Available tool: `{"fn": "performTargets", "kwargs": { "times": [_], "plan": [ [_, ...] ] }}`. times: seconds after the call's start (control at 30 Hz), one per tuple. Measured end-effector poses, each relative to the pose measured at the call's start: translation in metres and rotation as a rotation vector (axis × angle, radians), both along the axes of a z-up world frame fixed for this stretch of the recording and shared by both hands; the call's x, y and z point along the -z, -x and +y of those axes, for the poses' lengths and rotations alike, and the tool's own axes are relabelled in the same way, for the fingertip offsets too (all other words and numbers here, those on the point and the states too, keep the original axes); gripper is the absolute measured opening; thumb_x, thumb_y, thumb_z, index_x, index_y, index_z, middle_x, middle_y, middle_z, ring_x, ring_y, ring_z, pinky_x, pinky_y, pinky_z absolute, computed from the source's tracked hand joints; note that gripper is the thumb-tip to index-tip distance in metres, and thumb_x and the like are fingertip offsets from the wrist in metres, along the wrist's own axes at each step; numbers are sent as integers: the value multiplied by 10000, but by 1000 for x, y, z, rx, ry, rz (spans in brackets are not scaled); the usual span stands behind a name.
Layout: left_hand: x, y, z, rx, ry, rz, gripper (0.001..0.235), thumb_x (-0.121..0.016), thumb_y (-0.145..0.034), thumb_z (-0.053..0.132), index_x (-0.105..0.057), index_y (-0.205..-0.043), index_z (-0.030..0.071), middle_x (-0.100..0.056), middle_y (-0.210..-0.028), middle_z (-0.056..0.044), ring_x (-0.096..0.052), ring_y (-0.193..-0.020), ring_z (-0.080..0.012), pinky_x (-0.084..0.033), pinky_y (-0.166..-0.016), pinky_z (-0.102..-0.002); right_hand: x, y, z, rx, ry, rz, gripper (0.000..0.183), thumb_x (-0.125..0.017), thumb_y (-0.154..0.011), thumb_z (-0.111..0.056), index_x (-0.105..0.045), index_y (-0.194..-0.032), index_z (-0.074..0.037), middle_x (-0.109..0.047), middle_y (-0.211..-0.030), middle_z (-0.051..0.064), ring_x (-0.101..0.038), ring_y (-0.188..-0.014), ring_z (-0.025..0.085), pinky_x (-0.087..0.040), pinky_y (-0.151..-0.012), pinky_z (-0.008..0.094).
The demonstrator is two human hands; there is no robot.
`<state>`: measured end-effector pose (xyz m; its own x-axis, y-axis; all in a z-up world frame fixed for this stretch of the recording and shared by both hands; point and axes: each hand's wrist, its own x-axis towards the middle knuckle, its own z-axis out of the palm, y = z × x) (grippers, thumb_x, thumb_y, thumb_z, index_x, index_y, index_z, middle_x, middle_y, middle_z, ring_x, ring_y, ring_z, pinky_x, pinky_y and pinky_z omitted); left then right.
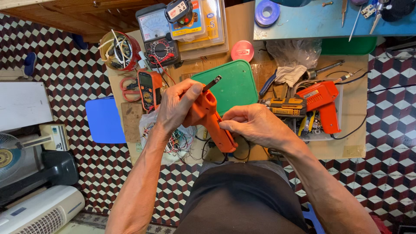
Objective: The person disassembles an orange handheld electrical device using a cordless drill to remove screws, then inspects the internal components and wiring. The device is opened, examined, and partially reassembled on a cluttered workbench.
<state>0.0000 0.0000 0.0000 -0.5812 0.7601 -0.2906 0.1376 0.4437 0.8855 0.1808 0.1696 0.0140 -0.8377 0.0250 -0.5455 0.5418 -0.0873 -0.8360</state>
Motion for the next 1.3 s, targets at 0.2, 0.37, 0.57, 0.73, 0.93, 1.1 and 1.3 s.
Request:
{"fn": "performTargets", "kwargs": {
  "times": [0.2,0.37,0.57,0.73,0.93,1.1,1.3],
  "plan": [
    [-6,-1,5,-18,62,-16,670,-521,-942,671,-756,-1000,46,-650,-783,-15,-588,-766,-98,-483,-700,-264,2,-5,-2,12,-118,137,287,-662,-947,-234,-738,-1112,-12,-817,-991,109,-780,-920,131,-622,-841,283],
    [-6,1,7,-44,78,-5,690,-500,-936,703,-742,-947,56,-635,-740,-13,-576,-721,-95,-474,-656,-271,8,-11,-7,77,-147,61,275,-636,-961,-229,-755,-1105,-28,-813,-914,72,-759,-859,116,-617,-763,289],
    [12,10,27,-212,251,33,816,-381,-875,815,-743,-836,85,-658,-700,-59,-597,-684,-174,-476,-664,-337,12,-35,-13,341,-151,124,329,-616,-1009,-212,-694,-1281,-44,-763,-1148,78,-688,-991,142,-553,-839,287],
    [38,11,55,-215,399,51,922,-317,-865,864,-746,-831,49,-707,-766,-168,-664,-762,-321,-505,-783,-436,26,-41,-33,394,-839,382,550,-794,-872,-157,-559,-1349,-19,-636,-1208,146,-678,-1063,256,-570,-857,336],
    [44,1,65,-277,465,127,931,-363,-817,873,-730,-1009,39,-743,-948,-241,-699,-940,-371,-511,-888,-463,43,-40,-33,466,-918,361,535,-808,-857,-158,-598,-1327,-12,-599,-1200,156,-643,-1078,289,-547,-896,366],
    [29,-11,47,-95,277,224,804,-686,-780,676,-669,-1235,13,-654,-1190,-259,-646,-1124,-375,-493,-984,-452,44,-41,-37,451,-948,297,519,-824,-829,-185,-632,-1279,-10,-579,-1076,136,-609,-988,270,-527,-857,383],
    [29,-21,24,36,167,338,1005,-910,-641,355,-434,-1467,35,-629,-1295,-221,-598,-1208,-384,-471,-1037,-461,42,-38,-38,369,-1146,347,488,-819,-802,-155,-617,-1207,26,-599,-1033,151,-603,-954,324,-511,-844,435]
  ]
}}
